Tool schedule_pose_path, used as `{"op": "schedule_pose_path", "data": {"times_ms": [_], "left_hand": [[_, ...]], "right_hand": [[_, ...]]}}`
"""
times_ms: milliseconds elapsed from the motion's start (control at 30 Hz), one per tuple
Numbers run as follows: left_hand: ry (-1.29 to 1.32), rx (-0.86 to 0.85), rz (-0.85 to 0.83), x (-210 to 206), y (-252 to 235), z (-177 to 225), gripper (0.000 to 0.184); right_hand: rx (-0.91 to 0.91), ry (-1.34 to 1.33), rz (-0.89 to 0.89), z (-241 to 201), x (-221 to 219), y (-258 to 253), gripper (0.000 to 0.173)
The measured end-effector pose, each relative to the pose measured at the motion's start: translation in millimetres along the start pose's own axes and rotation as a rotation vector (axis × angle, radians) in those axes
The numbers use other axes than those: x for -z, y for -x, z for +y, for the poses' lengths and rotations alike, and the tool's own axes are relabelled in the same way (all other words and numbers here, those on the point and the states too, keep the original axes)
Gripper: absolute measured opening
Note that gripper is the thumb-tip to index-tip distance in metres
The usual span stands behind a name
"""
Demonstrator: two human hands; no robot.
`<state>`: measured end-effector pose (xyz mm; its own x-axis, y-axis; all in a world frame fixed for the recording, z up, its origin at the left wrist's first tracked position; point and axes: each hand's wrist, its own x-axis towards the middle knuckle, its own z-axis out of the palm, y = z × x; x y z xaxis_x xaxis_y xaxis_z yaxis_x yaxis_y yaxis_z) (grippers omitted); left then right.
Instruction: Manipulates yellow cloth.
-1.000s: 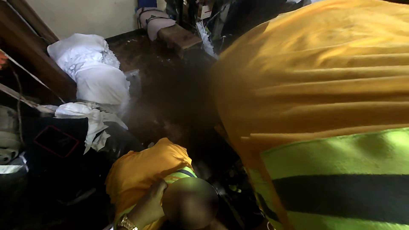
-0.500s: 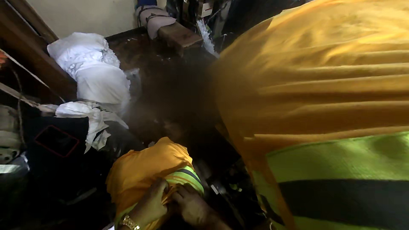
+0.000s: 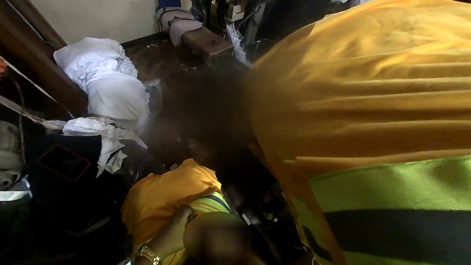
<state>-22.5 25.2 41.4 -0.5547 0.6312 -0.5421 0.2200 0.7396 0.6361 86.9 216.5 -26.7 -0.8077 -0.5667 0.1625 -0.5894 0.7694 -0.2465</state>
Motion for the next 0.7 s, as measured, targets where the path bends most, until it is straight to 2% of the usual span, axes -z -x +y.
{"op": "schedule_pose_path", "data": {"times_ms": [133, 233, 300, 367, 433, 567, 600, 633, 700], "left_hand": [[0.008, -0.012, -0.005, 1, -2, -2, 0.047], [0.023, -0.027, 0.012, 1, -1, -1, 0.05], [0.023, -0.034, 0.009, 3, 3, 2, 0.05], [-0.025, -0.008, -0.031, 15, 13, 23, 0.056], [-0.091, 0.06, -0.083, 28, 25, 51, 0.058], [-0.17, 0.095, -0.037, 19, 34, 62, 0.053], [-0.182, 0.06, 0.001, 10, 40, 60, 0.052], [-0.196, -0.032, 0.085, -4, 48, 52, 0.046], [-0.176, -0.188, 0.199, -20, 63, 39, 0.041]], "right_hand": [[-0.034, 0.028, -0.002, -2, -3, -2, 0.015], [-0.227, -0.139, -0.022, -5, 15, -6, 0.017], [-0.338, -0.197, 0.033, -9, 20, -10, 0.016], [-0.401, -0.211, 0.095, -12, 22, -13, 0.014], [-0.402, -0.214, 0.122, -12, 22, -14, 0.014], [-0.351, -0.149, 0.21, -8, 26, -15, 0.011], [-0.42, -0.173, 0.254, -7, 33, -15, 0.016], [-0.575, -0.193, 0.311, -6, 39, -16, 0.03], [-1.061, -0.277, 0.353, 2, 46, -15, 0.063]]}}
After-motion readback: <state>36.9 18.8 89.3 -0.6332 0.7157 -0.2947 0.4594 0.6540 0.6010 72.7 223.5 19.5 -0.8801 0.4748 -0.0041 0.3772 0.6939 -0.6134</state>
